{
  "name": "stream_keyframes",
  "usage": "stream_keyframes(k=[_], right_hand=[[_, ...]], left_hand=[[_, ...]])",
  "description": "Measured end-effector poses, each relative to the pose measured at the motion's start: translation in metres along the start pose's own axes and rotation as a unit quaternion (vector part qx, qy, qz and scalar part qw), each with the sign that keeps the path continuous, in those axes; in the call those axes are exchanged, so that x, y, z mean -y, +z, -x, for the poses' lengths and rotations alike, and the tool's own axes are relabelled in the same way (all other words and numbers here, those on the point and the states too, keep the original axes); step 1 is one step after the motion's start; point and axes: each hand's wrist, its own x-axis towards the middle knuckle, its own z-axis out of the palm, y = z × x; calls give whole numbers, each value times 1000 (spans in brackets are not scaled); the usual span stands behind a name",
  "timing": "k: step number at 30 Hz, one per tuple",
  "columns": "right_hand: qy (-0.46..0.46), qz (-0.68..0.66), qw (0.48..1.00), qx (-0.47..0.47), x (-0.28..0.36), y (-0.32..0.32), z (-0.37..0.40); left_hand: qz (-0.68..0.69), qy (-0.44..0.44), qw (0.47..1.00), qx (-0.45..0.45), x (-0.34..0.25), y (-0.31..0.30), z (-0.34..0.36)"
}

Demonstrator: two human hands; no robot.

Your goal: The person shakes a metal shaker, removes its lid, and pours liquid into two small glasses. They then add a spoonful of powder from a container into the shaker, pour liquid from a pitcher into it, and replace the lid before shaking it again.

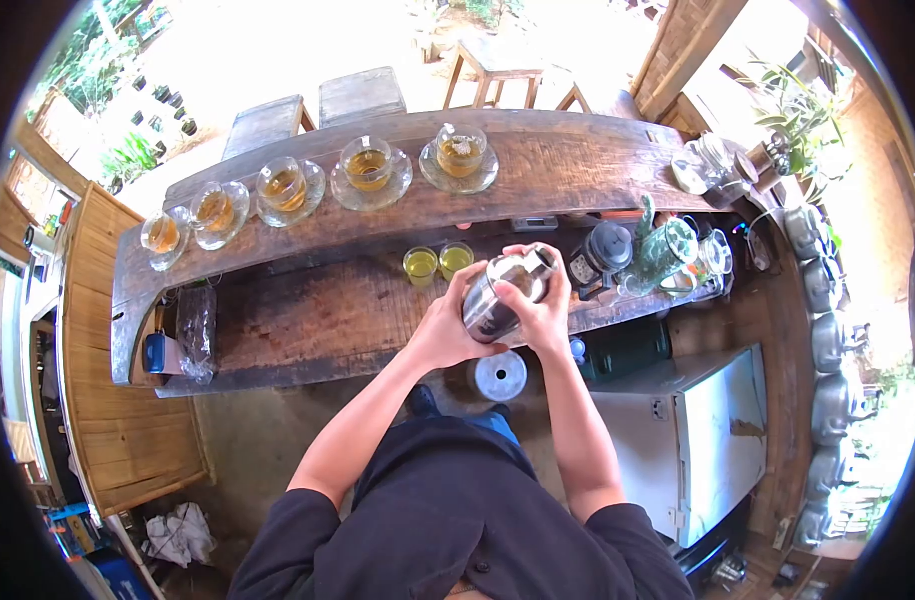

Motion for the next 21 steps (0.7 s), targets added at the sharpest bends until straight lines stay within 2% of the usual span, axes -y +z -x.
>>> stream_keyframes(k=[2,3,4,5,7,9,10,13,18,20,21], right_hand=[[13,-36,998,-53,0,4,6],[12,-64,995,-82,-4,3,6],[10,-63,995,-81,3,4,4],[27,-74,996,-50,10,6,3],[41,-47,998,-17,27,15,-1],[83,-41,995,39,26,9,-6],[62,-15,997,50,26,11,-6],[49,-56,996,51,30,13,2],[39,-101,990,86,24,4,-3],[36,-107,989,97,22,2,-4],[33,-128,986,104,23,2,-5]], left_hand=[[66,-40,997,-6,-5,-3,5],[67,-39,997,-4,-1,0,8],[11,-19,1000,-5,-1,2,10],[-45,-2,999,-7,0,3,13],[-24,-29,999,-18,2,9,21],[54,-57,997,-8,9,14,24],[104,-38,994,-13,8,16,26],[77,2,997,22,6,4,29],[100,-15,994,44,8,-2,25],[174,-31,979,106,15,-4,21],[173,-31,979,106,17,-4,19]])
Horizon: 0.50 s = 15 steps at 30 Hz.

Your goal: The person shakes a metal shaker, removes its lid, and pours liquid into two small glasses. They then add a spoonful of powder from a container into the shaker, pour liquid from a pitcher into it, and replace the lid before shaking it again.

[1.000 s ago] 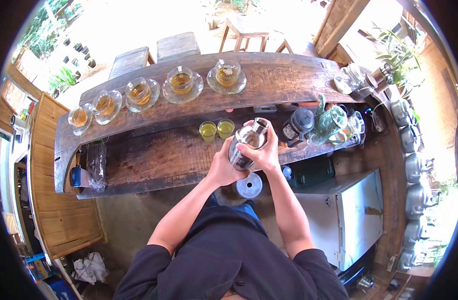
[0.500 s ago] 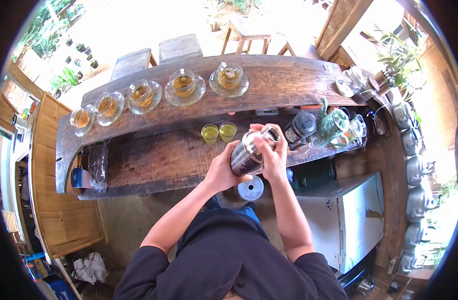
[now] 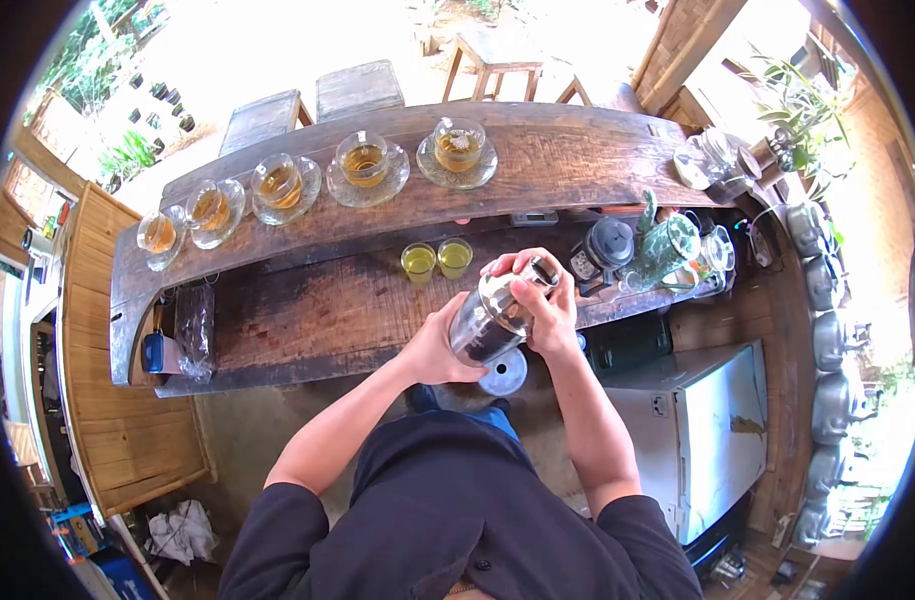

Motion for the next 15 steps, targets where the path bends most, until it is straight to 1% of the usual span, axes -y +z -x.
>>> stream_keyframes(k=[1,3,4,6,8,10,12,14,15], right_hand=[[-4,-21,1000,9,0,-1,-1],[11,-9,1000,14,2,-3,-6],[20,6,1000,18,4,-5,-9],[16,-16,1000,9,7,2,-14],[25,3,999,-21,9,5,-12],[36,11,999,-38,9,7,-13],[59,51,993,-84,5,6,-12],[72,64,992,-82,13,10,-12],[87,75,990,-77,16,12,-12]], left_hand=[[20,11,1000,2,1,-1,-2],[41,18,999,3,2,2,-2],[63,33,997,-11,-1,6,-4],[84,51,995,-25,-4,6,-6],[-21,36,998,-44,-4,6,-5],[-23,18,998,-61,-4,12,0],[-25,0,997,-76,-6,18,3],[-13,-33,996,-78,-8,22,4],[-13,-34,996,-79,-8,22,6]])
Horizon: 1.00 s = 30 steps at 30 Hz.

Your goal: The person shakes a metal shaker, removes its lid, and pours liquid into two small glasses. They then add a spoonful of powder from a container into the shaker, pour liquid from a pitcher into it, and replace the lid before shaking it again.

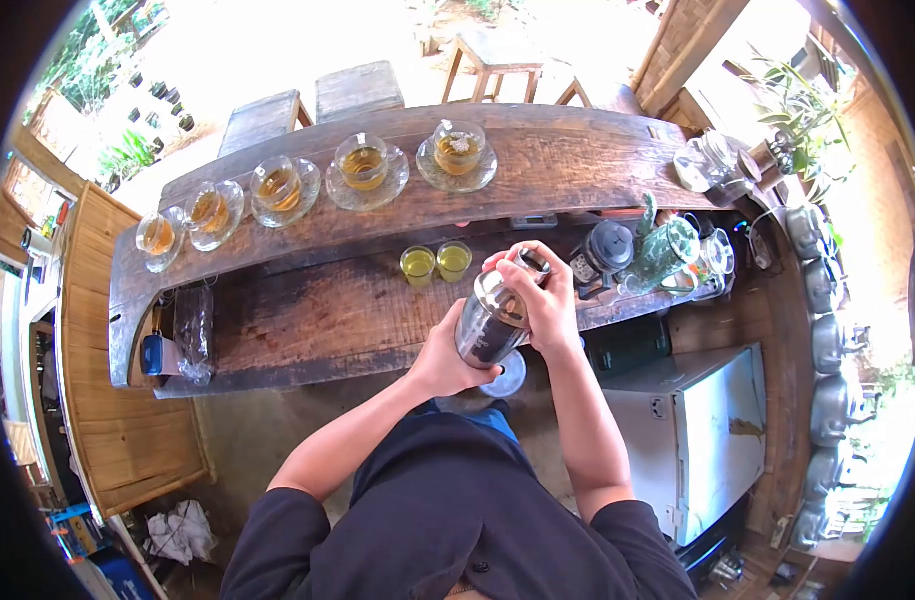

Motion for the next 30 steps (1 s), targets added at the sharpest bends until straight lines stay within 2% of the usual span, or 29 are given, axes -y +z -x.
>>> stream_keyframes(k=[1,3,5,7,11,14,15,17,19,21,23,24,27,28,30], right_hand=[[0,-1,1000,1,-2,-1,-1],[58,-66,994,66,-5,-9,-3],[23,-11,995,92,-8,-8,-2],[59,-33,995,74,-4,-8,0],[56,-13,997,51,-9,-5,2],[29,6,999,30,-1,-4,0],[-5,40,999,21,0,-4,0],[-117,156,981,17,6,1,-2],[-44,-9,998,33,9,-6,-6],[-76,62,995,-2,10,-14,-8],[-66,-86,994,-24,9,-19,-9],[-79,-101,990,-55,6,-21,-10],[-120,-27,985,-125,-26,-35,-14],[-108,-61,981,-147,-44,-40,-14],[-129,32,978,-162,-87,-47,-10]], left_hand=[[-16,-15,1000,3,0,-1,1],[-32,-28,999,11,2,-4,-1],[17,41,998,33,11,-8,1],[32,48,998,28,15,-8,0],[31,52,998,14,15,-7,0],[15,36,999,19,9,-8,-2],[15,35,999,16,11,-6,-1],[104,-11,993,61,10,2,-1],[88,2,995,45,8,4,4],[2,33,999,38,8,-3,6],[2,51,999,18,20,-8,6],[-3,59,998,0,25,-12,7],[-25,70,997,-26,25,-21,11],[-19,86,995,-55,30,-23,13],[11,86,992,-96,35,-26,16]])
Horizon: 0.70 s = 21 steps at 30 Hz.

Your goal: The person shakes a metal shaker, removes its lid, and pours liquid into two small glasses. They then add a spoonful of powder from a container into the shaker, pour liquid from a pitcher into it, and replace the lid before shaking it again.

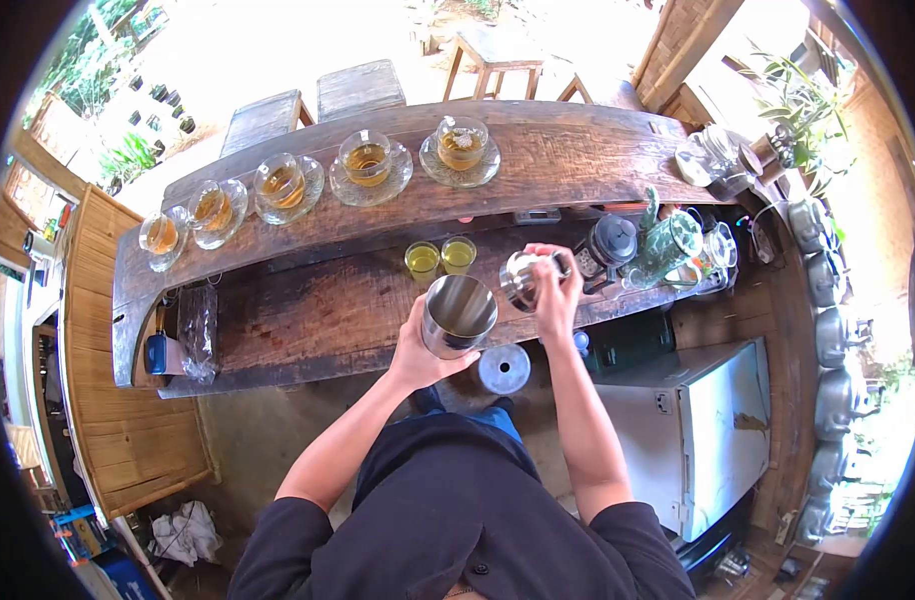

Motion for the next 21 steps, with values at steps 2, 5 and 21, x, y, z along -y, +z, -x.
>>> stream_keyframes(k=[2,5,21], right_hand=[[-21,128,991,-16,-32,-1,15],[-21,324,946,2,-71,-6,38],[-93,366,925,-35,-100,11,55]], left_hand=[[-38,8,999,-1,1,-7,1],[-81,17,996,-12,4,-15,5],[-53,50,995,-75,19,-41,45]])
